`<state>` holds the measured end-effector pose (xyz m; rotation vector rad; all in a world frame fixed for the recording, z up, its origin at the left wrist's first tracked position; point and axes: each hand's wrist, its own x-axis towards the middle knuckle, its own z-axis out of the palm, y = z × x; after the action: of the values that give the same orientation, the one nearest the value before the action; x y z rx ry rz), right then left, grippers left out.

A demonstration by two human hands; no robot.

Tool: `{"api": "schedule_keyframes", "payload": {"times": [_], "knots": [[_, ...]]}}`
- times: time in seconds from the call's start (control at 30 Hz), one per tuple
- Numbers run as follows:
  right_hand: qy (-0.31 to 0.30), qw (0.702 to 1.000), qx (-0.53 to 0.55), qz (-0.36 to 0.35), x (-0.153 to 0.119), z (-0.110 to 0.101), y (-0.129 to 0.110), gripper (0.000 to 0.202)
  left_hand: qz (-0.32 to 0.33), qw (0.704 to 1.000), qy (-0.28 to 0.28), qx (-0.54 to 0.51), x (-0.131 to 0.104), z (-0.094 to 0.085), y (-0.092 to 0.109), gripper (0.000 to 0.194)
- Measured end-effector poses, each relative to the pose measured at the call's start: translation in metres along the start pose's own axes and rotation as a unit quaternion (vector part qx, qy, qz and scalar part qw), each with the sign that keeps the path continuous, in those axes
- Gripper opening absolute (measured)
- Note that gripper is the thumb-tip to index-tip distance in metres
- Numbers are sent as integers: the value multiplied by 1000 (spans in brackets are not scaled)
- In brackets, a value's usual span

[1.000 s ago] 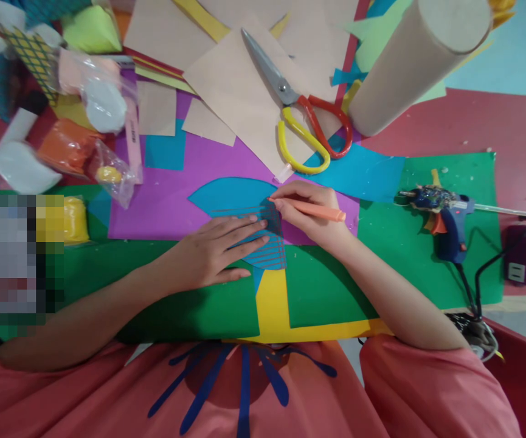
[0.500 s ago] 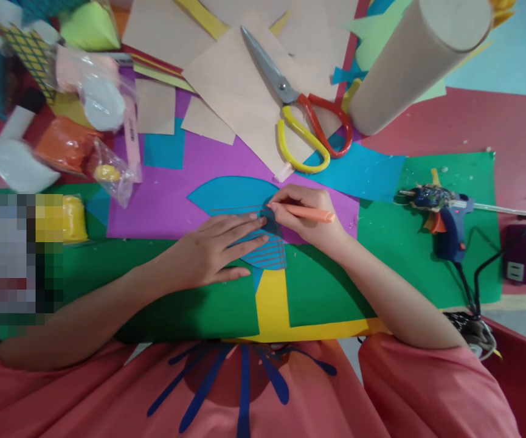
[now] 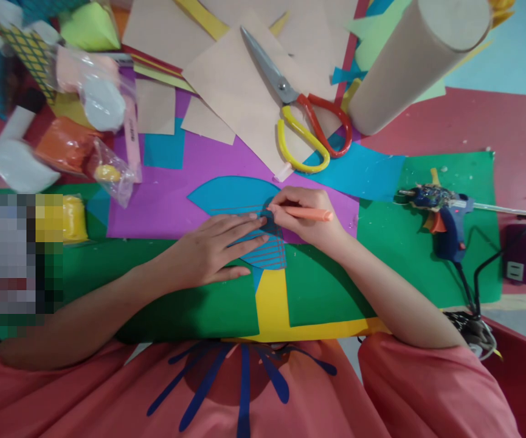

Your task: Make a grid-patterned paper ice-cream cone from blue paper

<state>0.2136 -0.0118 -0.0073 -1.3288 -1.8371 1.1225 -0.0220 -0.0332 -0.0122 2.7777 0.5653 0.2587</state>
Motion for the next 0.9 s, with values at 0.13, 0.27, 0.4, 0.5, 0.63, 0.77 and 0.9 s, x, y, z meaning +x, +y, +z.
{"api": "schedule_keyframes", "payload": {"times": [0.13, 0.27, 0.4, 0.5, 0.63, 0.77, 0.9], "knots": [[9, 1000, 2, -1, 0, 0, 0, 18, -4, 1000, -4, -1, 0, 0, 0, 51], [19, 1000, 2, -3, 0, 1, 0, 19, 1, 1000, 4, 1, 0, 0, 0, 50], [0, 1000, -3, -5, 0, 0, 0, 17, 3, 1000, 6, 1, 0, 0, 0, 49], [-5, 1000, 3, -10, 0, -1, 0, 17, 1, 1000, 1, -4, 0, 0, 0, 49], [-15, 1000, 12, -7, -1, -1, 0, 19, -8, 1000, -5, -18, -1, 2, -1, 49], [-20, 999, 25, -8, -1, -1, 0, 20, -10, 1000, -4, -27, -2, 3, -1, 49], [23, 998, 52, 5, -2, -2, -2, 19, -13, 1000, -2, -21, -1, 1, 0, 49]]}}
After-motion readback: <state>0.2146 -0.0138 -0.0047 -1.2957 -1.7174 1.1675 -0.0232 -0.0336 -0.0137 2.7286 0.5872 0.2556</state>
